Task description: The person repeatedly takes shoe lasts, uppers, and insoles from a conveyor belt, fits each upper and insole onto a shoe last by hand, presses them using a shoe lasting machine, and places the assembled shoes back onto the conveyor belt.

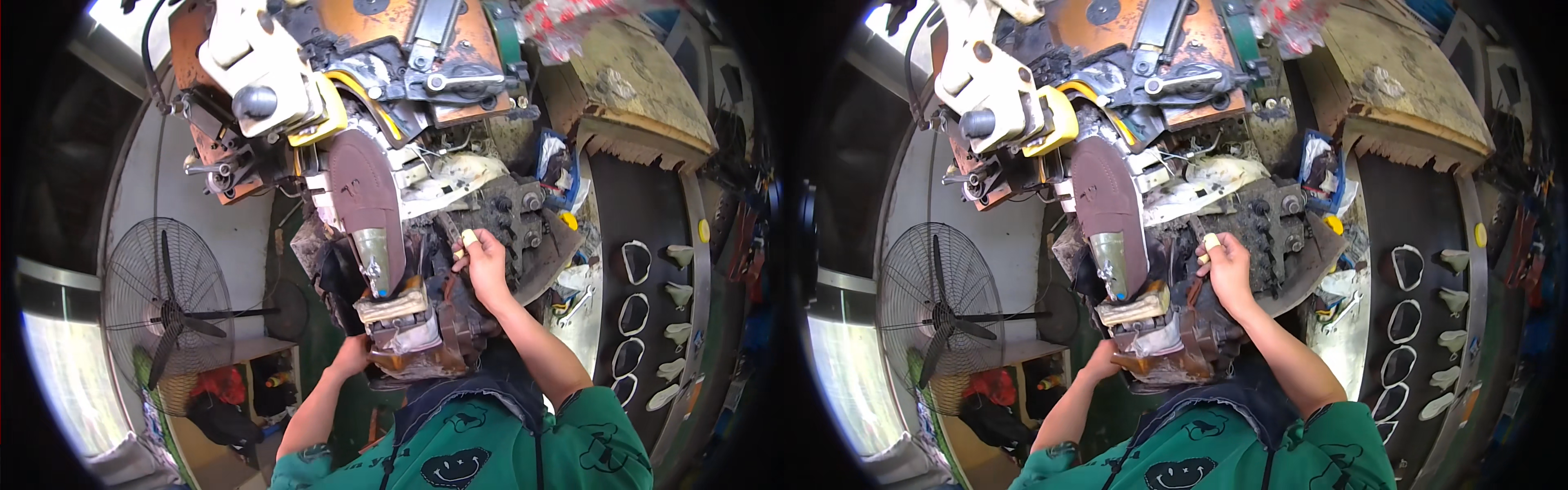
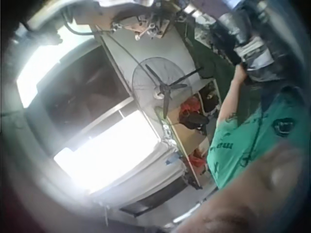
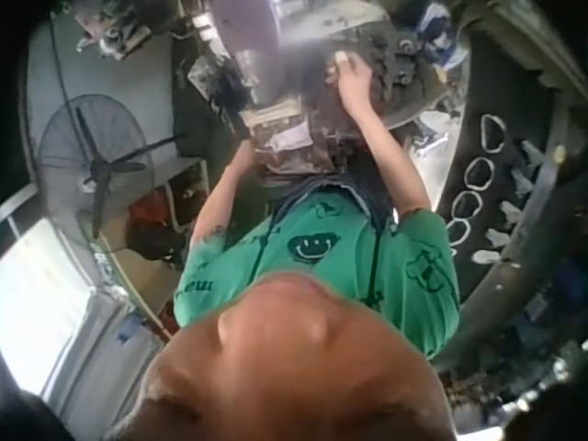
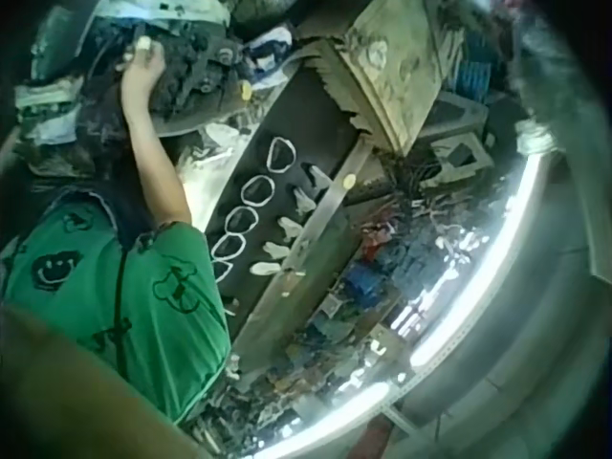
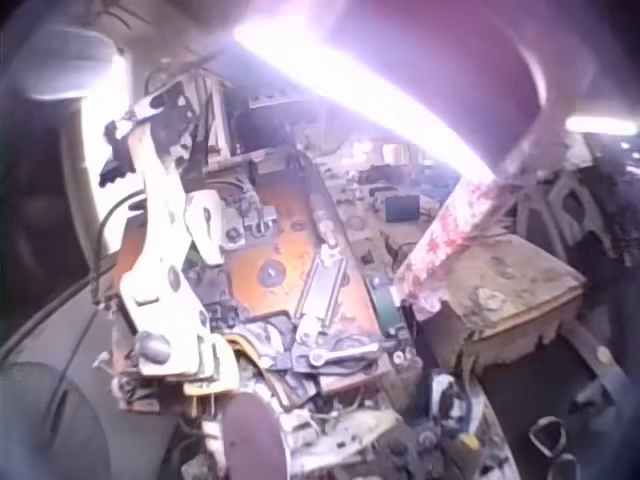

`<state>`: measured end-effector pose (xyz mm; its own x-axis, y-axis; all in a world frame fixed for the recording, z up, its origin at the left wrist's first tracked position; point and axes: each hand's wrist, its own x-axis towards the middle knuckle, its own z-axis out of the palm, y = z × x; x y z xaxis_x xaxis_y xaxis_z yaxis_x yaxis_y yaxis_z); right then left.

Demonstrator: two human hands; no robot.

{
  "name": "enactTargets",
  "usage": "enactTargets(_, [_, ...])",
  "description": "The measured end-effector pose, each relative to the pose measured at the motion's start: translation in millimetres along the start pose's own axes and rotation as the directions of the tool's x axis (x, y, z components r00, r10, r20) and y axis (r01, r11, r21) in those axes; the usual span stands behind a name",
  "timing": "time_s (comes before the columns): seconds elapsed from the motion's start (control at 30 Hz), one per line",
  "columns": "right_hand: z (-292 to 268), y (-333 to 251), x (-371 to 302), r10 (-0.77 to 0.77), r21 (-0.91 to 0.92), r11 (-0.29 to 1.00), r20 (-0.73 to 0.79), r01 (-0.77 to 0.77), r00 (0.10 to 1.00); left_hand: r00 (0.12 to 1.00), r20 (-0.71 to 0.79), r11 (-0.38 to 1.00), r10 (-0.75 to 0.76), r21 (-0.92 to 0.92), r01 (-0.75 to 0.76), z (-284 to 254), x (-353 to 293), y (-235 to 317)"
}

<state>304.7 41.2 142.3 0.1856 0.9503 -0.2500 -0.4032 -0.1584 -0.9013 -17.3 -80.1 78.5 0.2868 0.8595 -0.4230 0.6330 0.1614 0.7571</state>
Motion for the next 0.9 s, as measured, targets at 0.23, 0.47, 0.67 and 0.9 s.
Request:
enactTargets(0.23, [-13,-40,-100,0.021,0.087,0.995,0.286,-0.048,0.958,0.940,-0.335,0.991,-0.062,-0.132,0.019,-83,-75,181])
enactTargets(0.47, [-73,-54,-173,0.061,0.226,0.934,0.664,-0.277,0.746,0.994,-0.061,0.676,0.087,-0.730,-0.104,31,47,284])
enactTargets(0.67, [-209,-34,-222,-0.174,-0.039,0.985,-0.167,0.170,0.970,0.788,0.407,0.868,0.462,-0.388,-0.309,231,115,366])
enactTargets(0.9, [-380,27,-371,-0.062,-0.072,0.997,-0.801,0.008,0.595,0.376,0.853,0.925,0.362,-0.281,-0.254,542,53,411])
